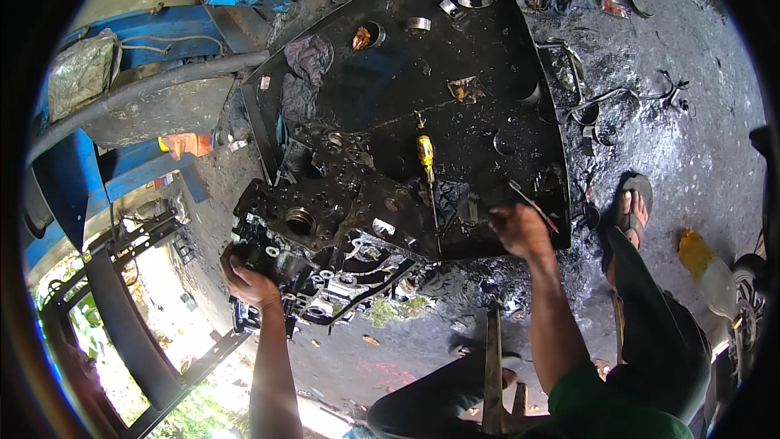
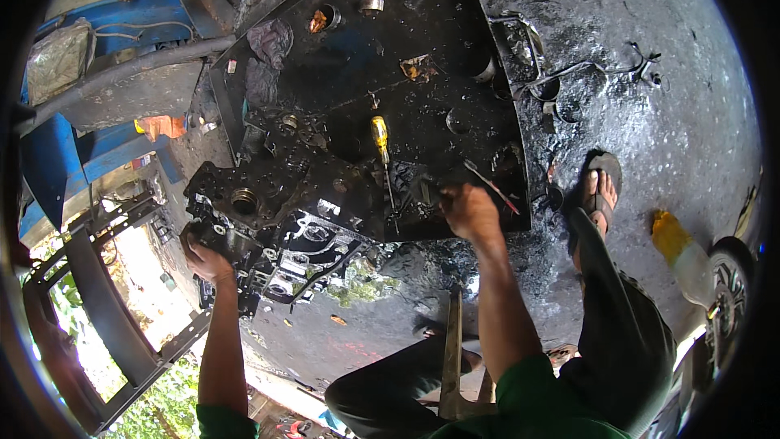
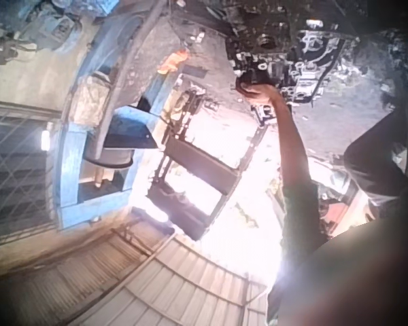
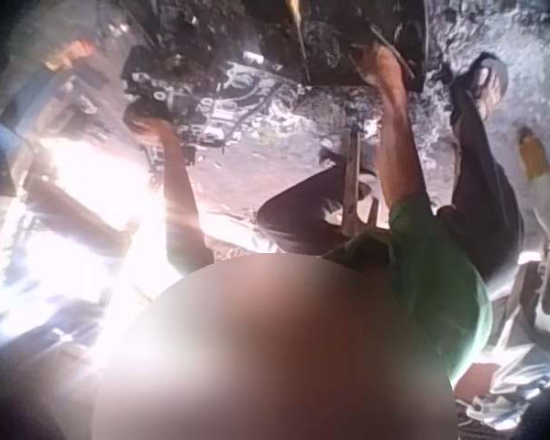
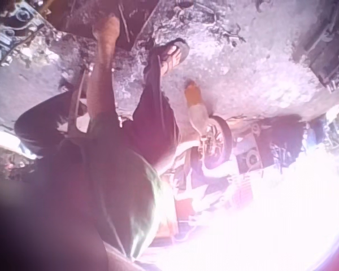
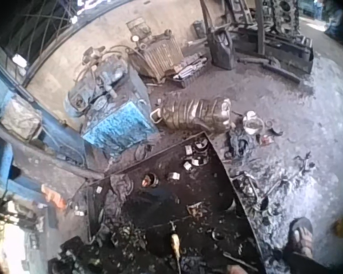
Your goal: The person scrubs the surface of a disassembled engine block with a brush and a rag, removing grime and oil. The person repeatedly wipes different areas of the engine block, focusing on the top surface and cylinder openings.
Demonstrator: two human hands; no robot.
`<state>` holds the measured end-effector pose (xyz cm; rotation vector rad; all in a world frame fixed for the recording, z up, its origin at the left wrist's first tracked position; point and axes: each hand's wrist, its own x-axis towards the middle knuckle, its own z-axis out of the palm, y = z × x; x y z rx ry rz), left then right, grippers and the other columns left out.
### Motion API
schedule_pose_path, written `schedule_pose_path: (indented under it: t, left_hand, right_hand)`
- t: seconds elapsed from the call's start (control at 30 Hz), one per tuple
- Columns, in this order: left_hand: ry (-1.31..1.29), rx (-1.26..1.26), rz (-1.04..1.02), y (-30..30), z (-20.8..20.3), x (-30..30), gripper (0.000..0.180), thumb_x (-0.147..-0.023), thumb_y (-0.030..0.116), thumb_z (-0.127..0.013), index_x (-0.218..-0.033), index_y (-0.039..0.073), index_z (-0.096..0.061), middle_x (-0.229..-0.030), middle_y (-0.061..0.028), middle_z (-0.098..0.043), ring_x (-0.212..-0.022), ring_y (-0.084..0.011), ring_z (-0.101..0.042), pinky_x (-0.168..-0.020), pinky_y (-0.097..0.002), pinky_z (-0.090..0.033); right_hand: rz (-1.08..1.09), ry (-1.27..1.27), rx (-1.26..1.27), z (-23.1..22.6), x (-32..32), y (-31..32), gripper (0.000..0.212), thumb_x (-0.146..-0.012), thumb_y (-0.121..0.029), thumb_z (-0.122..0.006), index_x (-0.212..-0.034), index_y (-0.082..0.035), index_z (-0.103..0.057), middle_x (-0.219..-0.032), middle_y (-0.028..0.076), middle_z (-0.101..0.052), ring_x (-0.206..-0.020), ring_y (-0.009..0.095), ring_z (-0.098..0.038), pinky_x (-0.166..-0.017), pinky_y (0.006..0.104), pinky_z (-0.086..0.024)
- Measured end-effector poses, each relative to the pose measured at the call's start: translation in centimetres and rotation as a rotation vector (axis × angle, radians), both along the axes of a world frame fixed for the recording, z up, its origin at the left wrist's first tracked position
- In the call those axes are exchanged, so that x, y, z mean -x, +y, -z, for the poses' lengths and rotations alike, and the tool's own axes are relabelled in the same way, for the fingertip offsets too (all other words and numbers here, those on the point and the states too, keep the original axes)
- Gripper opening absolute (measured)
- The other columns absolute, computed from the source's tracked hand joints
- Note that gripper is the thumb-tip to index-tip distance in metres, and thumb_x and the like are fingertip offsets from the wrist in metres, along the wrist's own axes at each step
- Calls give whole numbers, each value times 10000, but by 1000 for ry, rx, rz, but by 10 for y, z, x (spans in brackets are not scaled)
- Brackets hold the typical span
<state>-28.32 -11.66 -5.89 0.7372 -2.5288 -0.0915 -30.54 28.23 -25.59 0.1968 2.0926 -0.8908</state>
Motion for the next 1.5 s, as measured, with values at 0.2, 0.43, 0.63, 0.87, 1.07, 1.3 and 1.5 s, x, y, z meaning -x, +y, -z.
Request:
schedule_pose_path:
  t: [0.2,0.43,0.63,0.87,1.07,1.3,1.5]
  left_hand:
    - [7,40,3,3,0,0,481,-969,367,-374,-1073,-9,-656,-958,-203,-686,-858,-354,-665,-754,-452,-505]
    - [-17,28,53,5,-3,0,493,-968,384,-371,-1074,-9,-649,-915,-198,-679,-822,-346,-655,-766,-443,-502]
    - [7,-70,15,2,-1,-1,495,-968,383,-364,-1080,-13,-639,-949,-201,-667,-859,-346,-646,-758,-446,-488]
    - [44,-213,-23,-1,0,0,449,-957,315,-387,-1078,-36,-640,-981,-168,-670,-889,-296,-633,-816,-411,-496]
    - [19,-108,-10,-3,1,0,460,-952,344,-374,-1052,-16,-642,-946,-178,-663,-845,-302,-641,-753,-420,-504]
    - [24,-100,0,1,-1,0,338,-937,229,-425,-1002,-17,-648,-956,-161,-668,-845,-315,-637,-776,-420,-502]
    - [-52,-31,47,0,-1,0,361,-935,271,-422,-1002,-3,-647,-987,-141,-669,-870,-282,-635,-777,-404,-505]
  right_hand:
    - [342,1105,683,-42,78,-94,177,-850,-164,-646,-999,-109,-723,-654,105,-622,-586,248,-600,-567,381,-486]
    - [-242,474,182,-18,75,-142,287,-868,-203,-568,-1133,-127,-648,-771,135,-681,-745,299,-687,-674,432,-566]
    - [-193,510,252,-17,90,-117,193,-871,-252,-582,-987,-147,-695,-847,71,-693,-748,252,-668,-667,386,-537]
    - [-115,699,236,0,92,-136,213,-930,-206,-488,-889,-141,-687,-747,93,-686,-687,270,-665,-638,397,-540]
    - [-332,449,238,-19,86,-132,375,-854,-182,-575,-1225,-192,-628,-800,115,-696,-745,285,-689,-701,412,-570]
    - [-309,541,145,-46,71,-158,194,-854,-143,-556,-758,-133,-725,-779,91,-707,-747,245,-700,-647,365,-551]
    - [-117,742,278,-64,118,-171,157,-769,-153,-602,-636,-171,-683,-713,67,-689,-694,228,-682,-588,353,-535]
